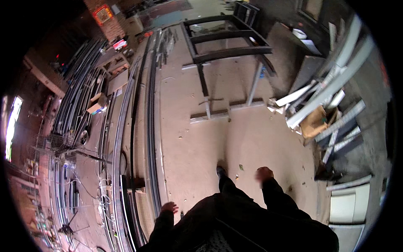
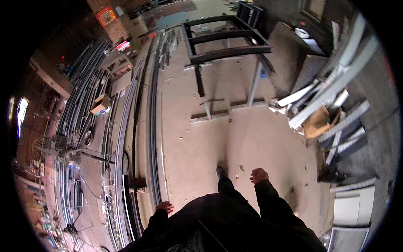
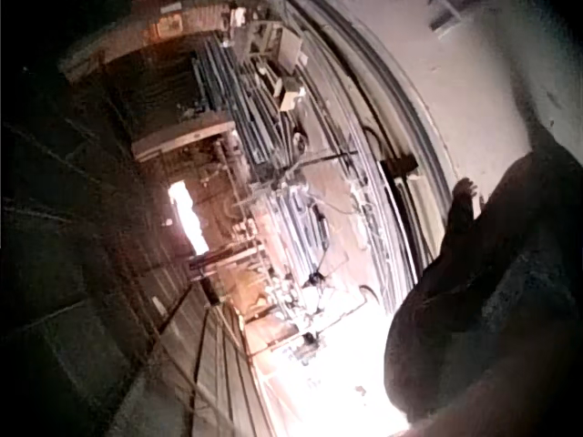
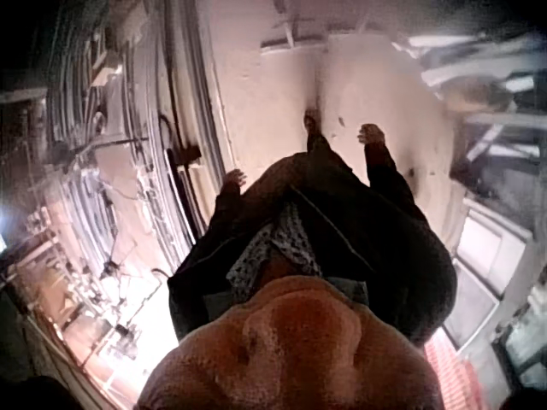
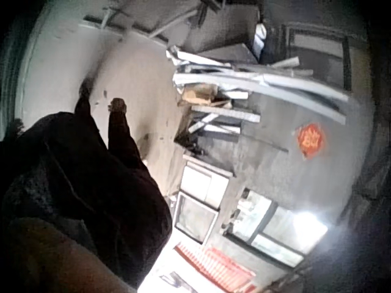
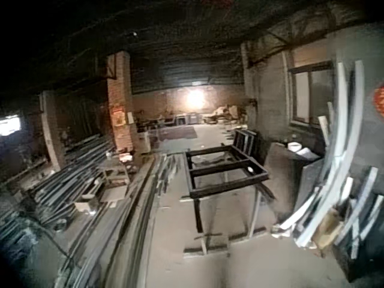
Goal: The person picks up a long black metal bar from a stack, carries it across the workshop floor, and places it with other bars. They then squat to organize the bars and later walk to a shelf to pick up a green tube.
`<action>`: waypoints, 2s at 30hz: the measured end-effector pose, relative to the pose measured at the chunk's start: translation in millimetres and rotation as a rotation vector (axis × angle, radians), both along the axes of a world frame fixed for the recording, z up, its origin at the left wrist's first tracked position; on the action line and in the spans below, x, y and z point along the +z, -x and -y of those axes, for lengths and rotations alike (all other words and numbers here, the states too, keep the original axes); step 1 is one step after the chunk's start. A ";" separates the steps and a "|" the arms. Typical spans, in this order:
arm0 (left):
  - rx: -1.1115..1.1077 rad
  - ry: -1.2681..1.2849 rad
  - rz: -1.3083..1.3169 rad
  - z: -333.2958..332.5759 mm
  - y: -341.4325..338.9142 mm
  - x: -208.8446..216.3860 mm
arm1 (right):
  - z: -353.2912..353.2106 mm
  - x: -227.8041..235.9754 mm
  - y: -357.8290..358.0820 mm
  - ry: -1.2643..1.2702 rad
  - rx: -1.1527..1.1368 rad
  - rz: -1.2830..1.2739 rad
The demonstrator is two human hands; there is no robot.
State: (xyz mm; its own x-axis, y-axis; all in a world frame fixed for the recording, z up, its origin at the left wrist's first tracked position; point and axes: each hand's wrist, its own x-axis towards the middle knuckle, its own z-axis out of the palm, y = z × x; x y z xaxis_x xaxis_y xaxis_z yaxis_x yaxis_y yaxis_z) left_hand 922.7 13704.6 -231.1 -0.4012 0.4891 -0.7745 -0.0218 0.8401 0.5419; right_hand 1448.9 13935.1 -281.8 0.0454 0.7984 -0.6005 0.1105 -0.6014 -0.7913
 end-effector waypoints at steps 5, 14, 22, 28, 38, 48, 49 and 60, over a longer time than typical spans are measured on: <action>-0.973 0.454 -0.422 34.1 35.0 -95.3 | -168.7 91.4 103.6 -0.143 0.022 -0.019; -0.311 0.001 -0.288 -70.2 95.5 -106.6 | -426.6 169.5 256.8 -0.625 0.272 0.287; -0.008 0.178 0.019 -241.7 247.6 -102.6 | -528.6 171.8 382.1 -0.731 0.118 0.408; 0.721 0.082 0.362 -407.3 425.5 -52.7 | -616.0 198.4 454.4 -0.967 0.082 0.557; 0.328 -0.200 0.499 -695.3 492.5 -4.6 | -796.4 238.1 555.7 -0.898 -0.086 0.526; 0.459 0.254 0.172 -796.5 526.6 -54.4 | -1061.0 228.3 662.5 -0.995 0.049 0.619; 0.587 0.225 0.207 -829.1 529.8 -32.1 | -1088.1 226.9 665.2 -1.032 0.040 0.654; 0.306 0.100 0.429 -1150.3 615.6 -15.2 | -1259.3 165.5 637.1 -0.841 -0.112 1.200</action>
State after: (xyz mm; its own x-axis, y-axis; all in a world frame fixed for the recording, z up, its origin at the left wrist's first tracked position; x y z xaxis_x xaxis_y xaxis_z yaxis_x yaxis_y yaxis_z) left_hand 307.1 14854.9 -246.3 -0.1515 0.3150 -0.9369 -0.4759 0.8075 0.3485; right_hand 811.8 15194.4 -116.3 0.2544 0.8451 0.4702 0.9246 -0.0700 -0.3743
